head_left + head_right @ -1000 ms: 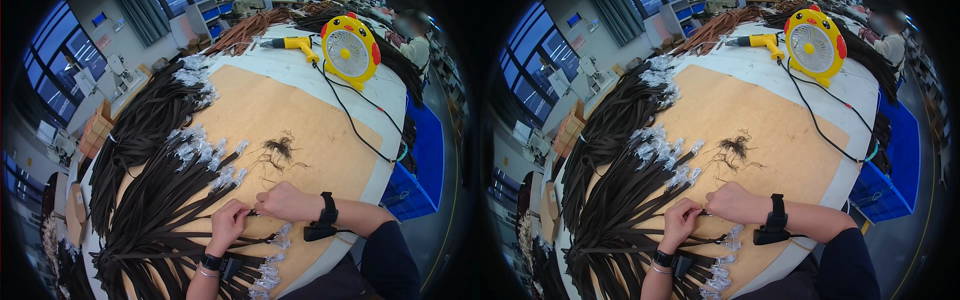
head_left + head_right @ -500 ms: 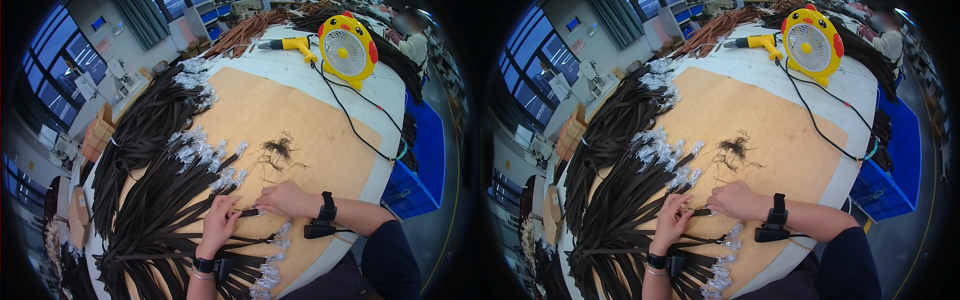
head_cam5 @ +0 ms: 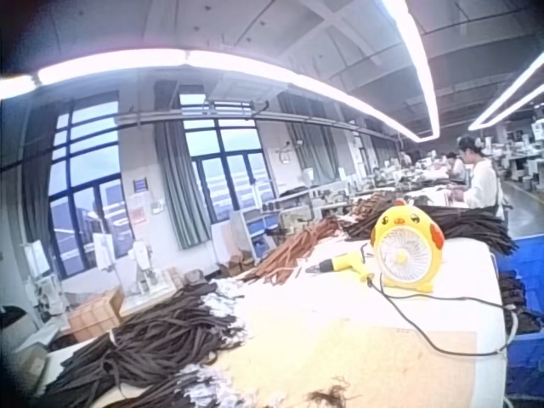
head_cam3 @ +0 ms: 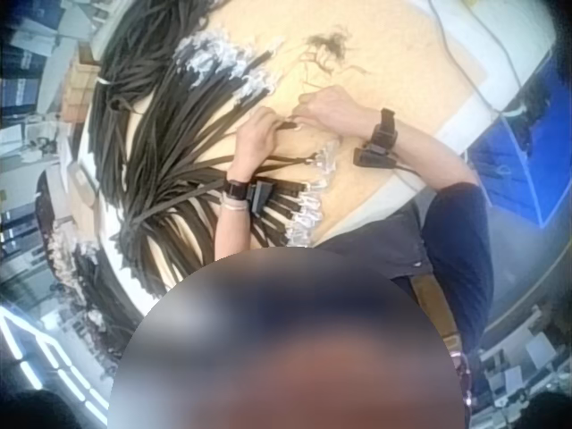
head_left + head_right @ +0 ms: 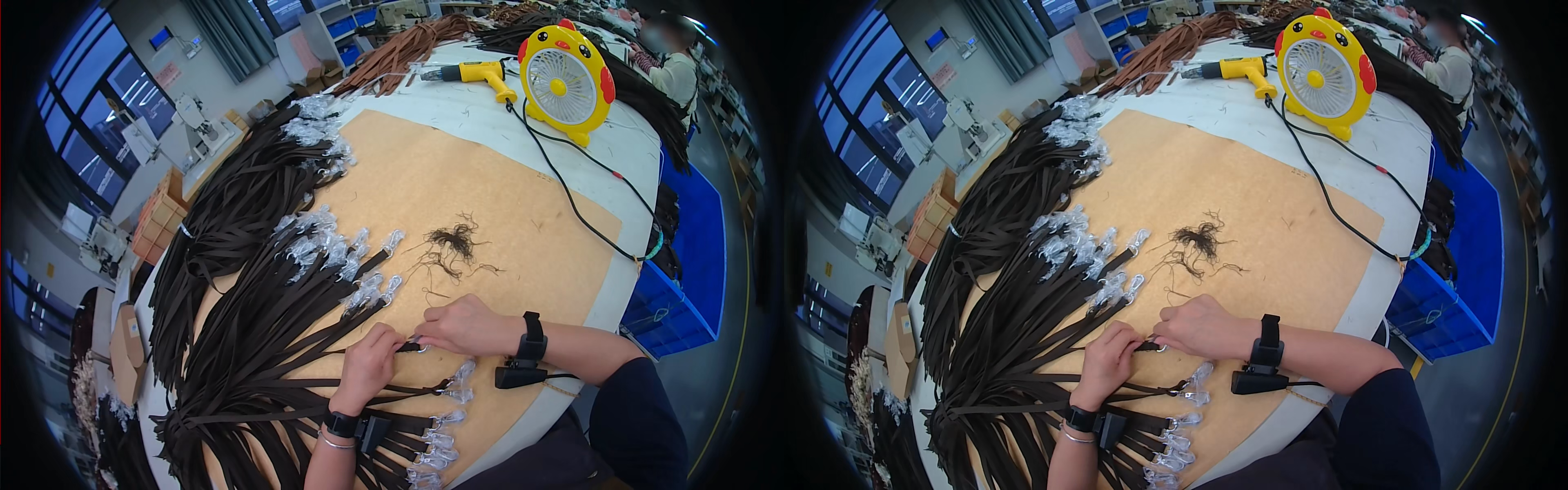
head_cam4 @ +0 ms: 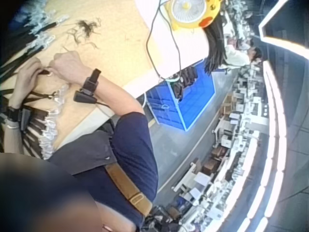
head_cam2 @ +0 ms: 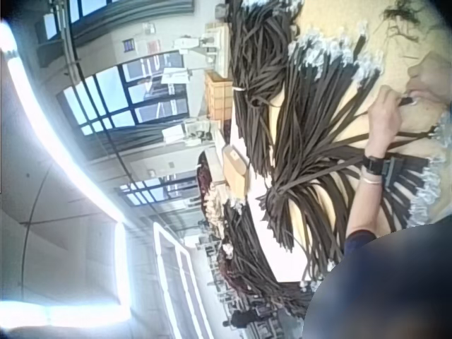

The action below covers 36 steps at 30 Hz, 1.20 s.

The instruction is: Trim and attach small metal clips to the ends of long leather straps on a work table.

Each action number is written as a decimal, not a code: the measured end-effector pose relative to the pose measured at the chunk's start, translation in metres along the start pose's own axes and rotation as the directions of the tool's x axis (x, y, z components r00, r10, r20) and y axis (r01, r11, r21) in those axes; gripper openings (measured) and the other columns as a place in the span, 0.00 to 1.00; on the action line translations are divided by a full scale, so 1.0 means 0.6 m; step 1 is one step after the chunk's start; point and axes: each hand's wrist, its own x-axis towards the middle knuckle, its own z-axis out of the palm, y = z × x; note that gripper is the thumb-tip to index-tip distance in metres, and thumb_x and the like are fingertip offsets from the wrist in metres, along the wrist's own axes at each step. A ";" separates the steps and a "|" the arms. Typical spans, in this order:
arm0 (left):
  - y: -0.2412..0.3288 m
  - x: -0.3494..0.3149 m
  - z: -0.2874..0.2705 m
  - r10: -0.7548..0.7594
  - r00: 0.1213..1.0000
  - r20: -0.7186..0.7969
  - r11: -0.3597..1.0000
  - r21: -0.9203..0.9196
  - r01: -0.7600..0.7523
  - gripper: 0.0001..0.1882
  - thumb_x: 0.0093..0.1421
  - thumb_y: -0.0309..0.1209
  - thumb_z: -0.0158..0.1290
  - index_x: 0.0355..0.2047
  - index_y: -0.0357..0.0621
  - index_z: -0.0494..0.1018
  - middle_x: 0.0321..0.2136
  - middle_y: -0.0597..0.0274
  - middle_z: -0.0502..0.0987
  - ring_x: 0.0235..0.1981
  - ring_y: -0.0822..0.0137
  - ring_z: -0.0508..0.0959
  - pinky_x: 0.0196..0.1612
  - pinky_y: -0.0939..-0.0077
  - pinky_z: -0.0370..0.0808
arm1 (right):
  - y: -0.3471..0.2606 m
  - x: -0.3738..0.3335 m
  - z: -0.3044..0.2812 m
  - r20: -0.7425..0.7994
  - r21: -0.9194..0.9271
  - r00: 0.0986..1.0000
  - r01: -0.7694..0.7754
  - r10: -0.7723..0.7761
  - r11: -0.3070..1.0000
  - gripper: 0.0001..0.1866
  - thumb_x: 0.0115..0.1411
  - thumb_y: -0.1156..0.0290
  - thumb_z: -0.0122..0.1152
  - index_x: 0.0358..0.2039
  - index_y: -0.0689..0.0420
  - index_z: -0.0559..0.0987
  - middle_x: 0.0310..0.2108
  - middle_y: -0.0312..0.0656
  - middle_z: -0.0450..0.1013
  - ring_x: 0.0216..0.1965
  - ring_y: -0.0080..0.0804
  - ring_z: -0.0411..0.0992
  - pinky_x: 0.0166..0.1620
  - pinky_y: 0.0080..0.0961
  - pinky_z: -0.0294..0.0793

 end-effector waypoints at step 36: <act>0.001 0.000 0.004 -0.127 0.991 0.039 0.990 -0.055 0.129 0.04 0.57 0.18 0.54 0.33 0.37 0.72 0.29 0.51 0.75 0.29 0.51 0.78 0.33 0.65 0.74 | -0.007 0.009 0.002 0.036 -0.016 0.999 0.041 -0.041 0.999 0.11 0.63 0.59 0.59 0.31 0.52 0.81 0.25 0.37 0.72 0.25 0.38 0.76 0.27 0.35 0.74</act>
